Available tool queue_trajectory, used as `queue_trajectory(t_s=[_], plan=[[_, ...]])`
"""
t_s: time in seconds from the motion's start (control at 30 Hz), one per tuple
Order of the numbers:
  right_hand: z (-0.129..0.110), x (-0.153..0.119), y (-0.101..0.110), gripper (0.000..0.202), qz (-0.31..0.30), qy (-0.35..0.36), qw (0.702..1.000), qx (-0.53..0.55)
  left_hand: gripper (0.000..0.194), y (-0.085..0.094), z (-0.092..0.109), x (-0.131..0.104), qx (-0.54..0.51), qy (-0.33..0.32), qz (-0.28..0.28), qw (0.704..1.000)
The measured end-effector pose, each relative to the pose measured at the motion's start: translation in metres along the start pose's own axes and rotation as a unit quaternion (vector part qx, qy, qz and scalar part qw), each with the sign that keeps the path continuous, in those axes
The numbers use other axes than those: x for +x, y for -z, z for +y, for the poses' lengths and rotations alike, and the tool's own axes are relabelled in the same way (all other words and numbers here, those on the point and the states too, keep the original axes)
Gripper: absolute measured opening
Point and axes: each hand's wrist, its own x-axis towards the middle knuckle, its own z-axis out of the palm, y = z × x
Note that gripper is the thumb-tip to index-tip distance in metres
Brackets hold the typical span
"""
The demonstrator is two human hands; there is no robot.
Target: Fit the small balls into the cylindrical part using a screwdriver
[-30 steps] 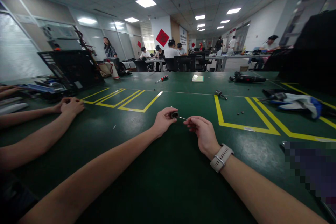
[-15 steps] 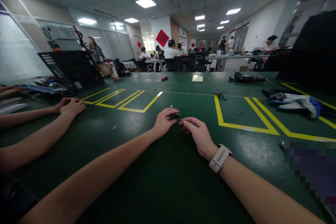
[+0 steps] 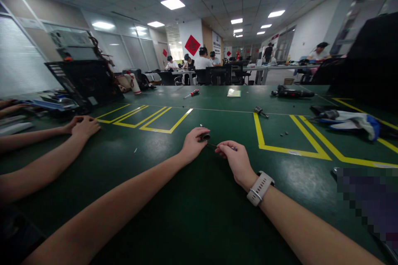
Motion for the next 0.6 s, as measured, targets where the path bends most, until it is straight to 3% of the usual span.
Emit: queue_trajectory(t_s=[0.23,0.5,0.6], plan=[[0.001,0.0,0.0,0.018,0.006,0.014,1.0,-0.012,0.029,0.0,-0.003,0.001,0.014,-0.006,0.005,1.0],[0.01,0.004,0.002,0.022,0.055,0.057,0.996,-0.04,0.025,0.003,-0.002,0.001,0.111,0.047,0.032,0.992],[0.012,0.006,0.002,0.022,0.061,0.064,0.994,-0.062,0.024,0.006,0.002,-0.001,0.147,0.067,0.02,0.987]])
